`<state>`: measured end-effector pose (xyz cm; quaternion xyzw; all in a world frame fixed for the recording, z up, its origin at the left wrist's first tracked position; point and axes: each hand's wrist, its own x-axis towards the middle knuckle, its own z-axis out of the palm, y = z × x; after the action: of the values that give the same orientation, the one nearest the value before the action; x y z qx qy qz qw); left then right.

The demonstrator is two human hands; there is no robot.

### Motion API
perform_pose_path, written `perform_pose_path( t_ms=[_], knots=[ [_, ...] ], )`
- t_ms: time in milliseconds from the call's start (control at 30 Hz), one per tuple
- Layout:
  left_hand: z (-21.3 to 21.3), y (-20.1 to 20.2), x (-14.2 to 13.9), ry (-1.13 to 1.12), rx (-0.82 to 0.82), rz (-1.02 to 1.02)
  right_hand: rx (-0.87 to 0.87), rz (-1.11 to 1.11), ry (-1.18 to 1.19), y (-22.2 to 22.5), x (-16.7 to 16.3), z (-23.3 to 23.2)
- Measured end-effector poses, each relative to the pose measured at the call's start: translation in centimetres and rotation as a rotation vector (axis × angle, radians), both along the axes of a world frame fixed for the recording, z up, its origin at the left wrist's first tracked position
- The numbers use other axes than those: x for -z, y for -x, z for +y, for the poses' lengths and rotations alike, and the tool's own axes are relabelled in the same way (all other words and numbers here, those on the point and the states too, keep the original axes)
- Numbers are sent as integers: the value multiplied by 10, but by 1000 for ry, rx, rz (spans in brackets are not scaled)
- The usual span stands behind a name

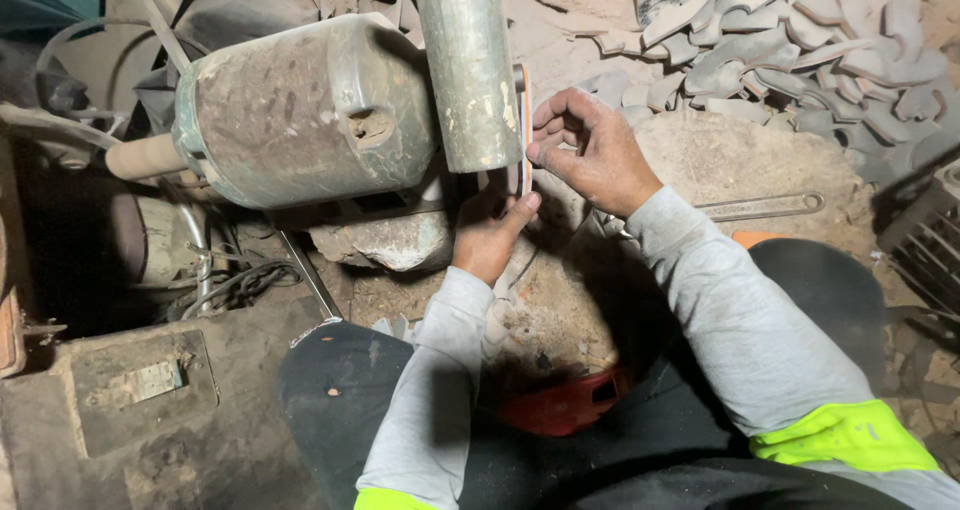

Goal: The person sits at a bench grinder and repeatedly presses the edges of gray, curved shoe parts against the rotating wheel to smooth them. The person handles the parts one at a time, turning them over to grind different sides.

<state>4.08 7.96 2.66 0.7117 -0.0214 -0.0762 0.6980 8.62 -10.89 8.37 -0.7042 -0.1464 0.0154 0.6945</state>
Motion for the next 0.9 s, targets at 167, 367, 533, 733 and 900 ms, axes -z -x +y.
perform_pose_path(
  t_ms=[167,367,533,733,900],
  knots=[
    [1,-2,5,70,1,59,10,4,14,-2,1,2],
    [2,-1,9,70,2,210,19,-13,51,-2,-3,4],
    [5,1,28,50,6,250,48,-30,134,2,-7,6],
    [1,14,60,274,8,210,33,7,157,16,-5,10],
    [1,39,64,258,89,77,-9,-25,319,32,-5,7]
  ],
)
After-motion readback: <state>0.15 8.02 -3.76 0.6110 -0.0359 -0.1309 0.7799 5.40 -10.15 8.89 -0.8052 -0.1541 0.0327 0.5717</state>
